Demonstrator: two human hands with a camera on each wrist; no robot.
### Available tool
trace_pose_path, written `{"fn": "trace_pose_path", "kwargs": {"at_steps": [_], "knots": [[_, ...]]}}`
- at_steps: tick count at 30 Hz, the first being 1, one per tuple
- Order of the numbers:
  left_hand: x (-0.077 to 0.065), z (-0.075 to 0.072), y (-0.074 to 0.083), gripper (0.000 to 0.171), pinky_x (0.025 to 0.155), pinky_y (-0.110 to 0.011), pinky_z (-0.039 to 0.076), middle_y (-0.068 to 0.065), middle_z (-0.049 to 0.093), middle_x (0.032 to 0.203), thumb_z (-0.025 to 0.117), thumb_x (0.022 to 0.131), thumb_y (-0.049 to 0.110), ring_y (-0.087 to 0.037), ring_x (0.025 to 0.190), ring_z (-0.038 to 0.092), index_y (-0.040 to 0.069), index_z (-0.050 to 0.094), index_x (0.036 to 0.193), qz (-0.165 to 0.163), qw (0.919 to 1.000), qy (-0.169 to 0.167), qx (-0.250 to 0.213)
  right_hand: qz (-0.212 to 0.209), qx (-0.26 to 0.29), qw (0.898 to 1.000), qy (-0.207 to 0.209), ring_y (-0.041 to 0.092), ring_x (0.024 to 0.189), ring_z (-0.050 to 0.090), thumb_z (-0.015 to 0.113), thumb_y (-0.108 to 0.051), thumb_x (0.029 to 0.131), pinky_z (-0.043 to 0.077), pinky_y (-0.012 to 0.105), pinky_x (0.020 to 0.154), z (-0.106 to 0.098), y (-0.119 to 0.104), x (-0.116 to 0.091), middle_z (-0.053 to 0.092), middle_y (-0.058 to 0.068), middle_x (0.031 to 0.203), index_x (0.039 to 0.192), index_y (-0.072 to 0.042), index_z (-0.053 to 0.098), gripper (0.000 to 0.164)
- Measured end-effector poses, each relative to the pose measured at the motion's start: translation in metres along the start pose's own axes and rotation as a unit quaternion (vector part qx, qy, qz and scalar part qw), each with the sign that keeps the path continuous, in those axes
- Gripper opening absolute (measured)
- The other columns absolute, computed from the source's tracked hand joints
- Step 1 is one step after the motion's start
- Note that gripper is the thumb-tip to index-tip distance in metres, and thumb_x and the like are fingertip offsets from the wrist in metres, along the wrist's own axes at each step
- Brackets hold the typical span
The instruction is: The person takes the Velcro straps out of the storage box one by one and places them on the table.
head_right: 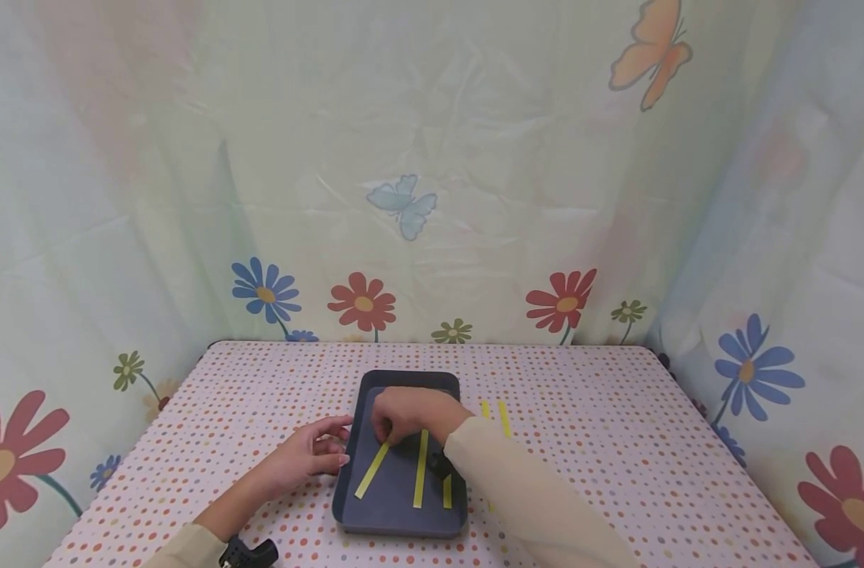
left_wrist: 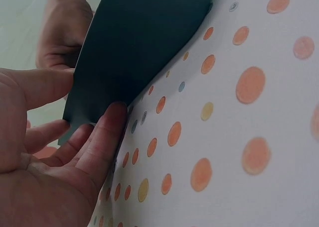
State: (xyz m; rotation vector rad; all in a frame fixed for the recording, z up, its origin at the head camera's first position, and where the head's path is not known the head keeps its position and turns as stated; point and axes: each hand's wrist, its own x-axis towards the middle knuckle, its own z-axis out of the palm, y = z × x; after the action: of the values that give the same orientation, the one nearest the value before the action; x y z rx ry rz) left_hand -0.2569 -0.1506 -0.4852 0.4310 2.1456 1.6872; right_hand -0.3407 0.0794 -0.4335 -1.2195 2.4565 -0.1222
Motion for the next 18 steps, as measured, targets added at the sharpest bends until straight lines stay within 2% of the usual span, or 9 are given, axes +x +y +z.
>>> {"fn": "trace_pose_path", "kwargs": {"at_steps": [18], "knots": [[-0.0002, 0.0003, 0.0004, 0.068, 0.078, -0.029, 0.057, -0.021, 0.053, 0.134, 0.071, 0.096, 0.009, -0.015, 0.099, 0.066, 0.001, 0.039, 0.155, -0.002, 1.0, 0.002, 0.0, 0.035, 0.016, 0.999, -0.004, 0.003, 0.074, 0.06, 0.08, -0.015, 0.091, 0.053, 0.019, 0.072, -0.0036, -0.0057, -0.0085, 0.069, -0.015, 0.082, 0.088, -0.026, 0.079, 0.011]]}}
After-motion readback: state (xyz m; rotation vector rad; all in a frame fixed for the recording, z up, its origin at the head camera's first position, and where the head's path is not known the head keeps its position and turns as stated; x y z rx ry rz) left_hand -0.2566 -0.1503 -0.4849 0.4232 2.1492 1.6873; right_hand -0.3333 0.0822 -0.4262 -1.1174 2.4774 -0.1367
